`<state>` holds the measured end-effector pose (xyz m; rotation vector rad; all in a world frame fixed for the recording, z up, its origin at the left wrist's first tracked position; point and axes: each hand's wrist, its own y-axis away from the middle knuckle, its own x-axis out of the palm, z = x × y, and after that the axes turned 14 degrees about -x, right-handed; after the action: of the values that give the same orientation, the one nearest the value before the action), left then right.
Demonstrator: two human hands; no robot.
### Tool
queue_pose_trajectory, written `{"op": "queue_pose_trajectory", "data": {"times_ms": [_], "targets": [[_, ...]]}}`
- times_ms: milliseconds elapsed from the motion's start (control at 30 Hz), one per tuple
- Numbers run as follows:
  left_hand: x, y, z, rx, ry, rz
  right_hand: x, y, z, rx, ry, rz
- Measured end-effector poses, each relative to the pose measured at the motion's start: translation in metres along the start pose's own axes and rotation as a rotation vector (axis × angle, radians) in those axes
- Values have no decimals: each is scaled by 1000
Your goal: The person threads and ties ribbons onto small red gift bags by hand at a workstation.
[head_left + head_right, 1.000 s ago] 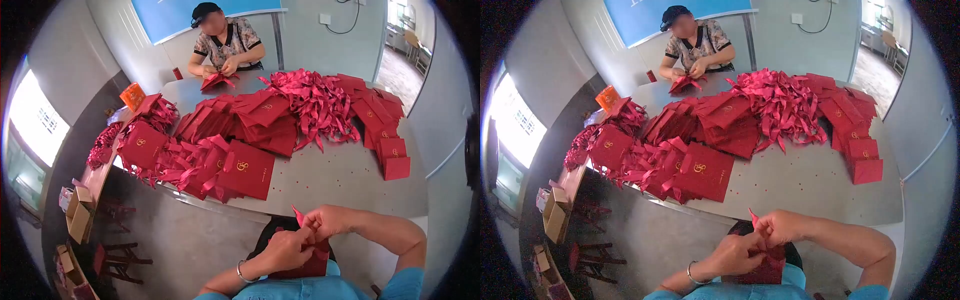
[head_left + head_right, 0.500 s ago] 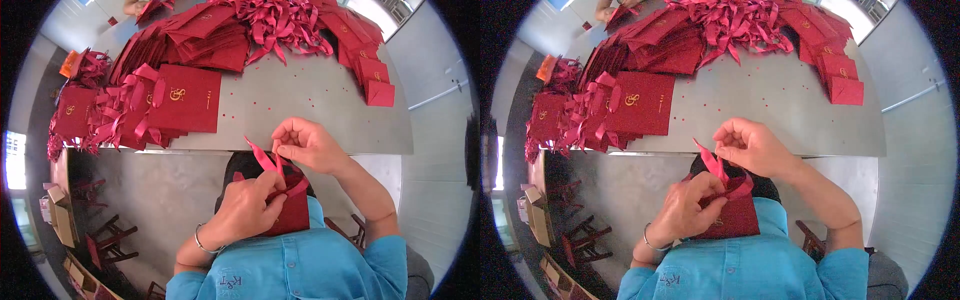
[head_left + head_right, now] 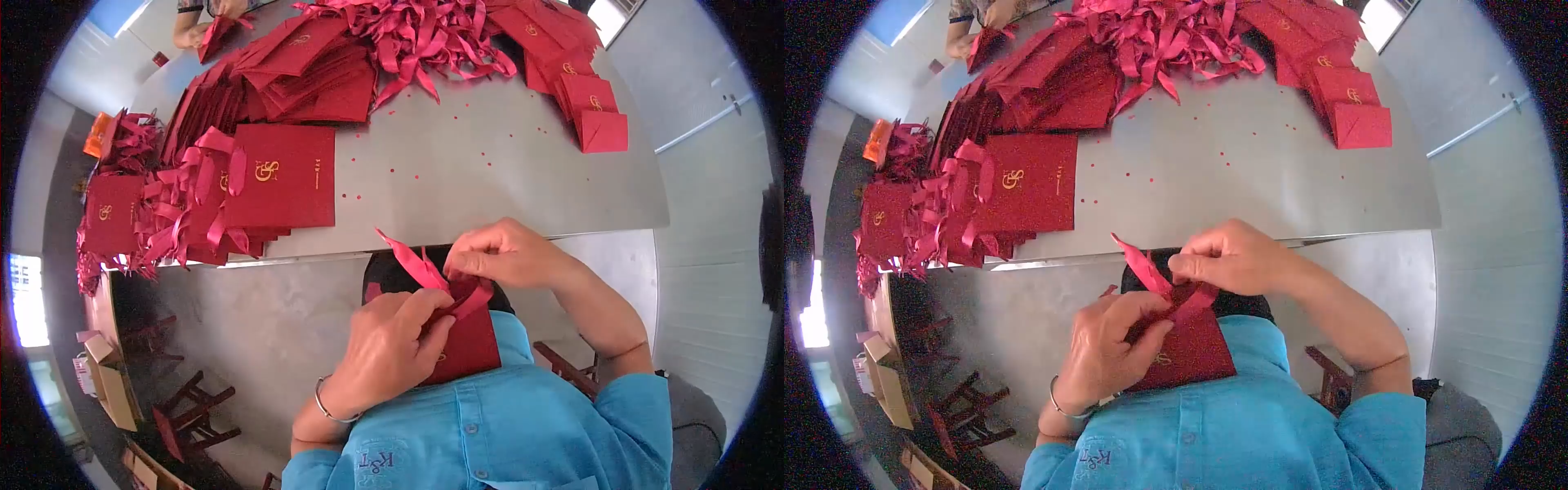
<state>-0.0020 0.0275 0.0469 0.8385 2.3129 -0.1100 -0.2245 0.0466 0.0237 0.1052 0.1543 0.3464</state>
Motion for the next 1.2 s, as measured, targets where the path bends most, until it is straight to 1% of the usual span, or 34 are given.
{"op": "queue_pose_trajectory", "data": {"times_ms": [33, 100, 133, 167, 200, 233, 300, 367, 400, 433, 500, 533, 600, 633, 700, 733, 800, 833, 900, 933, 1000, 1033, 1100, 1133, 1167, 1200], "targets": [[1, -1, 1, 6, -4, -2, 0, -2, 4, 53, 61, 55], [3, -3, 5, 192, -9, -90, 1, -5, -3, 50, 49, 73], [2, -4, 4, 215, -10, -87, 0, -5, -7, 55, 36, 91], [2, -3, 3, 184, -23, -80, -1, -6, -6, 53, 48, 65], [3, -4, 1, 157, -36, -70, 0, -7, -5, 7, -10, 76], [3, -4, -2, 191, -33, -56, 1, -9, -3, -39, -67, 86], [2, -3, -8, 15, -27, -26, 3, -11, 0, -51, -60, 42], [3, -6, -8, 42, -35, -22, 5, -13, 1, -96, -60, 30], [5, -7, -7, 41, -46, -35, 9, -15, -5, -86, -139, -4], [6, -8, -5, 60, -45, -24, 12, -14, -7, -86, -132, -24], [10, -10, 0, 126, 0, -87, 13, -11, -7, -110, -217, -113], [10, -11, 0, 138, 6, -81, 15, -11, -8, -107, -210, -126], [10, -13, 2, 77, 7, -50, 17, -10, -10, -153, -229, -207], [12, -14, 3, 71, 8, -54, 17, -10, -10, -151, -230, -201], [11, -15, 6, 21, 27, -20, 23, -11, -11, -149, -146, -298], [9, -13, 4, -21, 21, -32, 26, -10, -12, -142, -171, -262], [3, -14, -2, -136, 106, -26, 27, -11, -12, -179, -278, -388], [0, -15, -1, -166, 101, -46, 30, -11, -12, -177, -294, -355], [-5, -16, 1, -225, 89, 2, 32, -10, -11, -168, -387, -424], [-8, -16, 1, -236, 91, -8, 32, -9, -7, -180, -439, -442], [-13, -17, 0, -224, -35, 57, 34, -10, -5, -195, -409, -438], [-12, -17, 1, -227, -33, 50, 34, -11, -4, -211, -379, -447], [-7, -18, 8, -60, 47, -62, 30, -11, -1, -204, -341, -419], [-7, -19, 11, -67, 47, -63, 29, -12, 0, -196, -302, -398], [-7, -20, 13, -5, 51, -66, 28, -13, -2, -192, -306, -393], [-8, -22, 15, 59, 55, -68, 27, -14, -6, -247, -333, -359]]}}
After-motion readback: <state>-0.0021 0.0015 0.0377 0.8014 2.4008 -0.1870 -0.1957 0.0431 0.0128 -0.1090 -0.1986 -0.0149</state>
